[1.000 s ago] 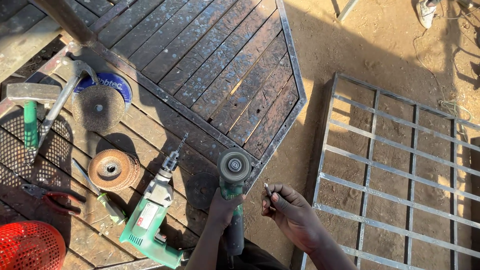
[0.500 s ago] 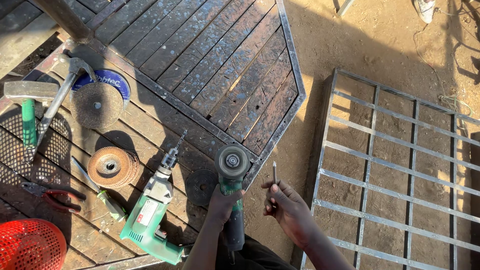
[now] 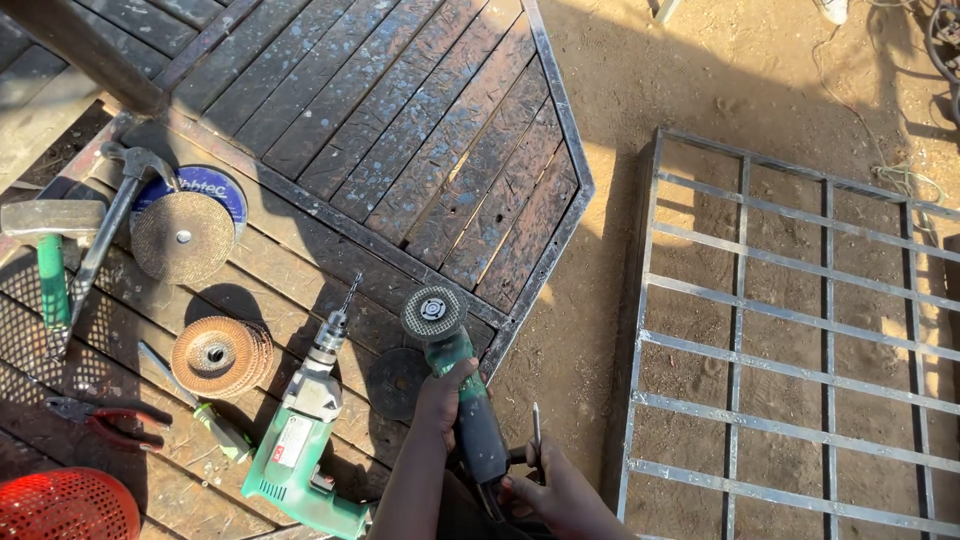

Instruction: Adjusting the grinding disc on an angle grinder using a small metal rod

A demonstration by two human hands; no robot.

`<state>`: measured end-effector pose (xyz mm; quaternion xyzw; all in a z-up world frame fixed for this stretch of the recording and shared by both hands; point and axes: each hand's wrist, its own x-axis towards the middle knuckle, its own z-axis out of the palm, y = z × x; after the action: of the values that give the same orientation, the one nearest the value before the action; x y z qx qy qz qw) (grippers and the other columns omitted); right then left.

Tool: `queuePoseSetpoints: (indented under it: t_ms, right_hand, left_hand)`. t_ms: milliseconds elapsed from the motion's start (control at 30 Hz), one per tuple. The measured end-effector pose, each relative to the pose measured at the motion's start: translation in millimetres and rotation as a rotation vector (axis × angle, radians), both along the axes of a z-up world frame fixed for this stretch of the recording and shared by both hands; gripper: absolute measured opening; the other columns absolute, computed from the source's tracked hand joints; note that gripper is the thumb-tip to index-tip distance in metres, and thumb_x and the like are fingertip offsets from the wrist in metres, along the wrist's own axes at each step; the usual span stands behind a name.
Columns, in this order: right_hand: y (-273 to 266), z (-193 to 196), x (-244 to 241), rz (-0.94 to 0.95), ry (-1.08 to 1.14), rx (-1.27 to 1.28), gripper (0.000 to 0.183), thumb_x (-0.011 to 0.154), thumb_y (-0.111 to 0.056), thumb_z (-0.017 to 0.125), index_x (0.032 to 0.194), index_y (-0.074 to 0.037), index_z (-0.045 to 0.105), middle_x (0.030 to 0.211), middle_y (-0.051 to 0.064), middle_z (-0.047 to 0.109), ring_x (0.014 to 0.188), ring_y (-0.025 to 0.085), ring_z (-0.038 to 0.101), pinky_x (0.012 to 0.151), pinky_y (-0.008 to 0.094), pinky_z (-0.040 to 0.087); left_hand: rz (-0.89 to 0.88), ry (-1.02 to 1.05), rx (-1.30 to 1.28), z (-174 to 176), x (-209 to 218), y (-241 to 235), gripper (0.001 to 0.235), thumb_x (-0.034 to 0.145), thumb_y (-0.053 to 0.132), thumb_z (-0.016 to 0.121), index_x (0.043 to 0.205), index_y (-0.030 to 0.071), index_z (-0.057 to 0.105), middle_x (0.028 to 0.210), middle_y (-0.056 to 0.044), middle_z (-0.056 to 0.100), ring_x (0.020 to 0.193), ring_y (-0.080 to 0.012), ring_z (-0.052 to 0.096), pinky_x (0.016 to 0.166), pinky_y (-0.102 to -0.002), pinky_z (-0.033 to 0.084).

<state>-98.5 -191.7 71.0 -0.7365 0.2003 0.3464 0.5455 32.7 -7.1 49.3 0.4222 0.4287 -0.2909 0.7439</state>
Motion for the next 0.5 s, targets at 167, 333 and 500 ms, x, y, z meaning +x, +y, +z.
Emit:
queuePoseSetpoints:
  t_ms: [167, 333, 500]
  right_hand:
    - [9, 23, 12, -0.123, 0.017, 0.097, 0.037, 0.092, -0.005, 0.079, 0.095, -0.014, 0.043, 0.088, 0.009, 0.060, 0.065, 0.017, 0.069, 0.056, 0.031, 0.064]
    - [14, 29, 20, -0.133, 0.074, 0.143, 0.032, 0.090, -0.001, 0.079, 0.108, -0.009, 0.054, 0.094, 0.010, 0.064, 0.067, 0.021, 0.073, 0.059, 0.033, 0.070]
    - [14, 33, 25, -0.102, 0.065, 0.131, 0.038, 0.091, -0.001, 0.076, 0.096, -0.014, 0.040, 0.100, 0.010, 0.072, 0.062, 0.020, 0.073, 0.057, 0.032, 0.064]
  left_hand:
    - [0.052, -0.023, -0.081, -4, 1, 0, 0.024, 0.080, 0.022, 0.076, 0.088, 0.000, 0.074, 0.071, -0.018, 0.070, 0.056, -0.0291, 0.065, 0.056, -0.046, 0.055]
    - [0.062, 0.006, -0.108, -1, 2, 1, 0.027, 0.079, 0.025, 0.078, 0.095, 0.003, 0.073, 0.078, -0.013, 0.071, 0.062, -0.0282, 0.067, 0.058, -0.047, 0.055]
    - [0.086, 0.019, -0.119, -1, 3, 1, 0.029, 0.079, 0.024, 0.078, 0.097, 0.003, 0.073, 0.079, -0.013, 0.070, 0.061, -0.0285, 0.067, 0.056, -0.046, 0.054]
